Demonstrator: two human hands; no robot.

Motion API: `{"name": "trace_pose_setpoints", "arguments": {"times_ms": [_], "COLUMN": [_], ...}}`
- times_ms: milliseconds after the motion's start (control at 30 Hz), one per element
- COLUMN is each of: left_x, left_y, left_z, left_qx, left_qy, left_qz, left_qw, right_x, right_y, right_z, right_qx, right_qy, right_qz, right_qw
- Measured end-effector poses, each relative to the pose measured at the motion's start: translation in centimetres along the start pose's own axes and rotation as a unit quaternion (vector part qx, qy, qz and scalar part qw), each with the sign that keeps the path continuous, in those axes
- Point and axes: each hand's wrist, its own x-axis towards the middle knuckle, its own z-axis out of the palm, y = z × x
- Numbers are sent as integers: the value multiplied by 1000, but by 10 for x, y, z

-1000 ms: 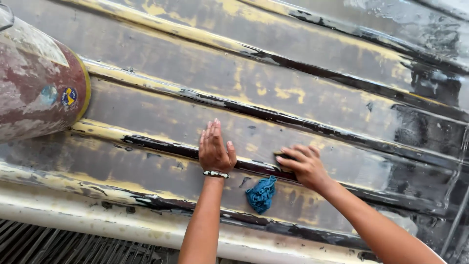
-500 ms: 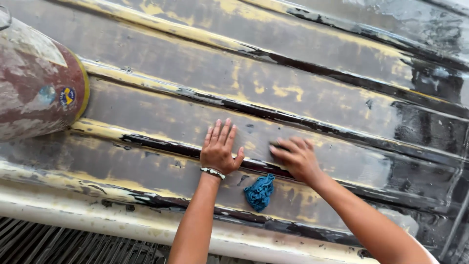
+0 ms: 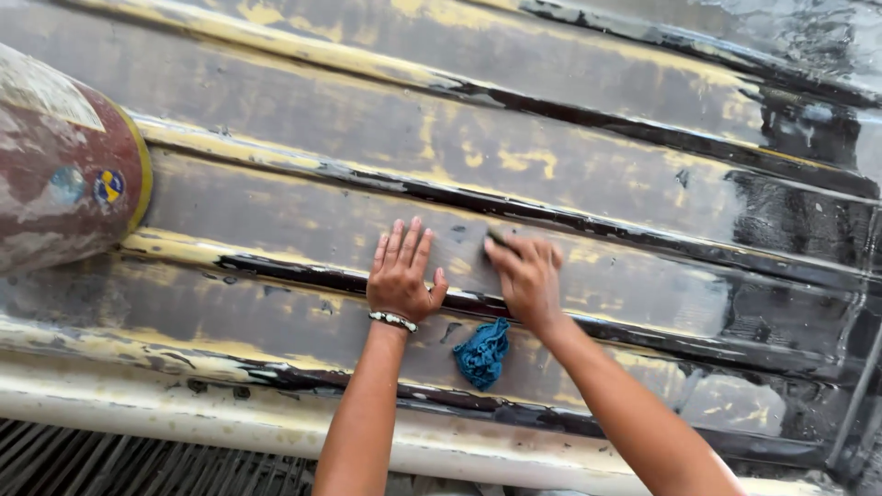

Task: Sanding and cleaning the roof of a vehicle using a sanding block and a damp cloth.

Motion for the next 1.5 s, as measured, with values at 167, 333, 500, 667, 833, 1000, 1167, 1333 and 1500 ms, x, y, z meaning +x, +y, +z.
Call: {"name": "trace_pose_setpoints", "arguments": {"times_ms": [167, 333, 500, 667, 833, 1000, 1167, 1333, 1500], "left_x": [1, -2, 2, 0, 1, -1, 3, 1, 5], "left_y": [-3, -3, -6, -1, -4, -6, -3, -2, -3], "left_z": [1, 1, 2, 0, 5, 4, 4, 1, 0], "left_qx": [-6, -4, -6, -9, -13, -5, -7, -3, -1], "left_qy": [6, 5, 17, 14, 18, 27, 22, 23, 31], "left_qz": [-1, 0, 7, 10, 2, 9, 7, 5, 5], "left_qw": [1000, 1000, 1000, 1000, 1000, 1000, 1000, 1000, 1000], "right_x": [-17, -17, -26, -25, -32, -39, -34, -37, -29], "right_y": [6, -6, 3, -2, 20, 20, 34, 16, 13], "right_z": [7, 6, 9, -9, -19, -19, -19, -19, -3], "right_qx": [-3, -10, 0, 2, -24, -36, -33, -42, -12], "right_qy": [-26, 18, -46, -2, -40, 13, -12, 33, -5], "right_qz": [-9, 28, 15, 44, 13, 93, 66, 115, 61], "right_qw": [1000, 999, 999, 999, 999, 995, 997, 992, 998]}}
